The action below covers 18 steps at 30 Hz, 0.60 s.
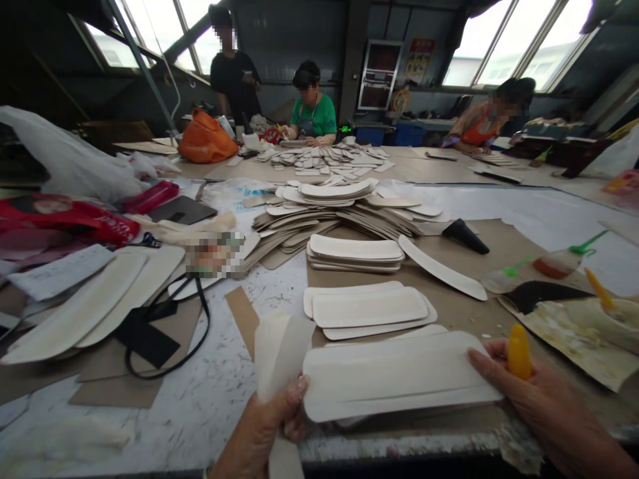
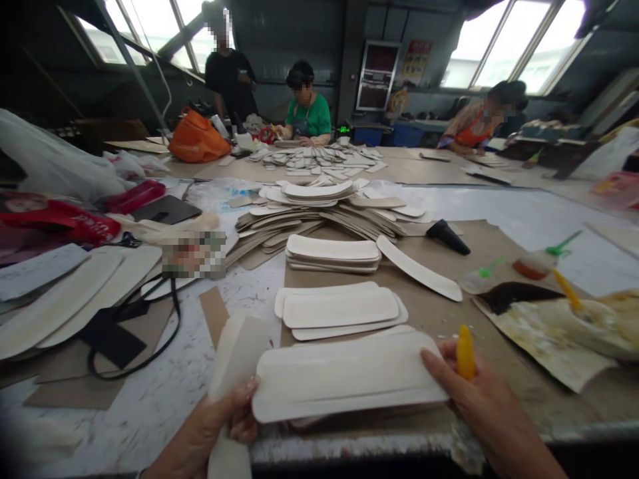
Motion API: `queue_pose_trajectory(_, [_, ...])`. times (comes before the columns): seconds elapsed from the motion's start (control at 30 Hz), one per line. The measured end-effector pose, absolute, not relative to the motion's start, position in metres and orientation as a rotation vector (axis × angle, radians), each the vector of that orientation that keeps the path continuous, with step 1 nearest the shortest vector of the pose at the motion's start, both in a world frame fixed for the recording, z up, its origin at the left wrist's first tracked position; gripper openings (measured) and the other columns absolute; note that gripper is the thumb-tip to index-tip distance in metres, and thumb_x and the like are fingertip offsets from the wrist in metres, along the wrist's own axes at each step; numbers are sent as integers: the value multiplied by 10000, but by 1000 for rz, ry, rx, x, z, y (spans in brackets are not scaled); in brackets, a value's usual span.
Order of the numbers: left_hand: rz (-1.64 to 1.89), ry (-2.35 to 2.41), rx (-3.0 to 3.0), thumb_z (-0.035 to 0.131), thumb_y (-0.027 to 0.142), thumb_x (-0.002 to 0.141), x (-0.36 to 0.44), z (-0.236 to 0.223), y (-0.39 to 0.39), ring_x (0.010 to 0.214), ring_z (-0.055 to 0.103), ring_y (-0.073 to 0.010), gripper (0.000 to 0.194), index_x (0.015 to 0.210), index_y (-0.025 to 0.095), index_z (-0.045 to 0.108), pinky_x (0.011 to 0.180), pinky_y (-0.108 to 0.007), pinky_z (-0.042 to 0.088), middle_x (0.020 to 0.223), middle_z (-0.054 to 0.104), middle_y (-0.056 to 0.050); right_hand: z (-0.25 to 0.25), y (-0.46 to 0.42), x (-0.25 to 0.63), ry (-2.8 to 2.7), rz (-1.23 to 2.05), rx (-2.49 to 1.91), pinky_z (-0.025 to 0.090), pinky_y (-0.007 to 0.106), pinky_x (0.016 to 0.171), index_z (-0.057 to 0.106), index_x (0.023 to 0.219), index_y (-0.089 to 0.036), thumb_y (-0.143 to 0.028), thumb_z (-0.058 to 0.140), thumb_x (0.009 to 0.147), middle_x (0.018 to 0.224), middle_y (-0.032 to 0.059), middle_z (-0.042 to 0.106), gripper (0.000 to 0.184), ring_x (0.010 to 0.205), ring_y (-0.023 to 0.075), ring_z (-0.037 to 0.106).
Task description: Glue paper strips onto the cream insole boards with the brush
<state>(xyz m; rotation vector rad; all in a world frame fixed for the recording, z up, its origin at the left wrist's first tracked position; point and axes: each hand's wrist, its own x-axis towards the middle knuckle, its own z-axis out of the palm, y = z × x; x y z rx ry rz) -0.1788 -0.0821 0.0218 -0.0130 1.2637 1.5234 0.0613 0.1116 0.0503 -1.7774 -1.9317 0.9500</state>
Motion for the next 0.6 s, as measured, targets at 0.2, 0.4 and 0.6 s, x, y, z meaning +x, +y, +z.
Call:
queue_pose_trajectory(0.2, [1386,1374,72,744,364,634,-182,30,-83,532,515,-109,301,796,133,640,505,-206,427,609,602,-8,45,95,56,-1813,1066,-1772,361,273,486,529,757,-232,-611,531,679,556,-22,519,387,525,164,468])
queue_pose_trajectory(0.4, [1417,1332,7,773,333,596,-178,36,-76,661,646,-207,411,926,117,653,628,-306,534,694,696,-47,42,88,55,-1684,1219,-1733,380,255,456,506,805,-239,-584,477,754,532,-35,474,350,495,154,459])
queue_pose_trajectory(0.6, [1415,1460,-193,828,208,491,-181,28,-72,707,693,-276,521,956,102,620,689,-349,569,698,736,-74,46,78,50,-1530,1423,-1607,359,230,426,439,638,-227,-624,441,763,504,-57,389,416,448,114,390])
